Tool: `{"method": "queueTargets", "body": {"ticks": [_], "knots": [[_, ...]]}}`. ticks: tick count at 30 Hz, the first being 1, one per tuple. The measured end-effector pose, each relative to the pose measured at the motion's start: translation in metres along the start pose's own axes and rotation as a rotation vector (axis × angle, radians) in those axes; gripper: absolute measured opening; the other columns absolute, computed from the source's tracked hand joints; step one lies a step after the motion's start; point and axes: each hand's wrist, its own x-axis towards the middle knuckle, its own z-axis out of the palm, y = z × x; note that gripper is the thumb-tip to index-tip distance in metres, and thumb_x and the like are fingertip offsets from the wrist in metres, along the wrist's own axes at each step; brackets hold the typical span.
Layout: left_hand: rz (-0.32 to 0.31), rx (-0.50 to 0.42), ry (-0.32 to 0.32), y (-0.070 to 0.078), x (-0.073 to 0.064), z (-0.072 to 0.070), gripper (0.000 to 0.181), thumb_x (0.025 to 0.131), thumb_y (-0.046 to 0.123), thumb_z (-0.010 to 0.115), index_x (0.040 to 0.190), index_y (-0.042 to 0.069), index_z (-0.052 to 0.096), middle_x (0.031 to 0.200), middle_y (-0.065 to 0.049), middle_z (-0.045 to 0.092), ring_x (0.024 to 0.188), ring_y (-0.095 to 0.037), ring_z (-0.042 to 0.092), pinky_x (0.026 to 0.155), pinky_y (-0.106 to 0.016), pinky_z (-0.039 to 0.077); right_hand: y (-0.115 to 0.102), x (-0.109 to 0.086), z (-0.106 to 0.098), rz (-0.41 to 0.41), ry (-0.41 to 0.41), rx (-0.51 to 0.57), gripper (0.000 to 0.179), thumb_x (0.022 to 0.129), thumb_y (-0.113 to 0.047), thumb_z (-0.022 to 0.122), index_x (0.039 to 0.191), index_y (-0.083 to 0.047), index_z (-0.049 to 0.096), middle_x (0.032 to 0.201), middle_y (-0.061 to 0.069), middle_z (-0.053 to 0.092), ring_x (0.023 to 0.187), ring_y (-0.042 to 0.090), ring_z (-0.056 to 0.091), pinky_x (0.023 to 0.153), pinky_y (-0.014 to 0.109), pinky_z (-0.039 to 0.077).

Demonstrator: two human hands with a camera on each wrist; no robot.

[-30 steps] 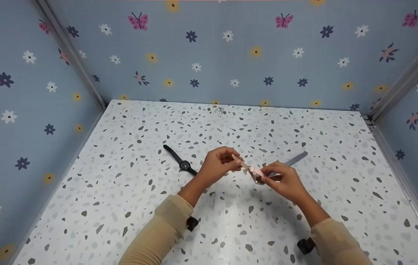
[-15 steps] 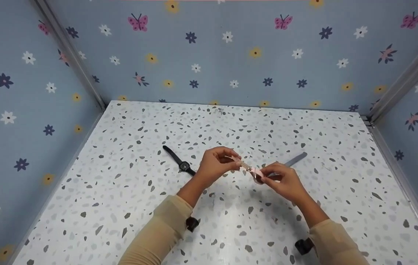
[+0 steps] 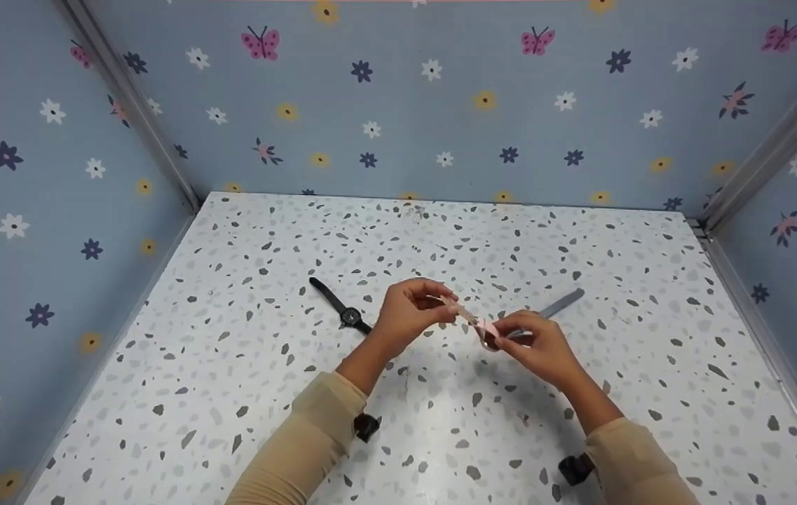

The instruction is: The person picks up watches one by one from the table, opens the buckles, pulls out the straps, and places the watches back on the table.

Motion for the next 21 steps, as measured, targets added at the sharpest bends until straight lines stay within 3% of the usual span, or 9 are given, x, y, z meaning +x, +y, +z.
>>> {"method": "queueTargets", "body": {"ticks": [6, 11, 16, 21], "knots": [[-0.012, 0.034, 0.02, 0.001, 0.0, 0.002, 0.02, 0.081, 0.005, 0.079, 0.098, -0.001, 0.071, 0.092, -0.011, 0.071, 0.077, -0.022, 0.07, 0.062, -0.025, 0.056, -0.001, 0.0, 0.005, 0.029, -0.004, 0.012, 0.017, 0.083, 0.01, 0.071, 0.101, 0.009, 0.069, 0.099, 0.021, 0.065, 0.091, 0.034, 0.066, 0.076, 0.029, 0.059], [-0.009, 0.056, 0.029, 0.0, 0.0, 0.001, 0.022, 0.081, 0.005, 0.08, 0.098, -0.001, 0.07, 0.093, -0.01, 0.071, 0.077, -0.021, 0.069, 0.063, -0.026, 0.056, -0.007, 0.003, 0.008, -0.01, 0.031, -0.007, 0.018, 0.083, 0.012, 0.07, 0.101, 0.011, 0.068, 0.098, 0.025, 0.064, 0.089, 0.043, 0.065, 0.076, 0.029, 0.059], [-0.009, 0.055, 0.033, 0.0, -0.001, 0.002, 0.023, 0.081, 0.003, 0.08, 0.1, -0.005, 0.069, 0.094, -0.012, 0.071, 0.077, -0.02, 0.069, 0.066, -0.029, 0.057, -0.016, 0.008, 0.011, -0.067, 0.079, -0.039, 0.014, 0.083, 0.013, 0.07, 0.096, 0.01, 0.069, 0.093, 0.022, 0.066, 0.086, 0.036, 0.065, 0.073, 0.033, 0.06], [-0.028, 0.055, 0.023, 0.001, -0.003, 0.006, 0.02, 0.082, 0.001, 0.077, 0.099, -0.006, 0.069, 0.092, -0.014, 0.07, 0.078, -0.019, 0.069, 0.064, -0.027, 0.056, -0.022, 0.012, 0.016, -0.081, 0.076, -0.082, 0.01, 0.083, 0.01, 0.071, 0.094, 0.009, 0.071, 0.092, 0.02, 0.066, 0.085, 0.031, 0.065, 0.072, 0.036, 0.06]]}}
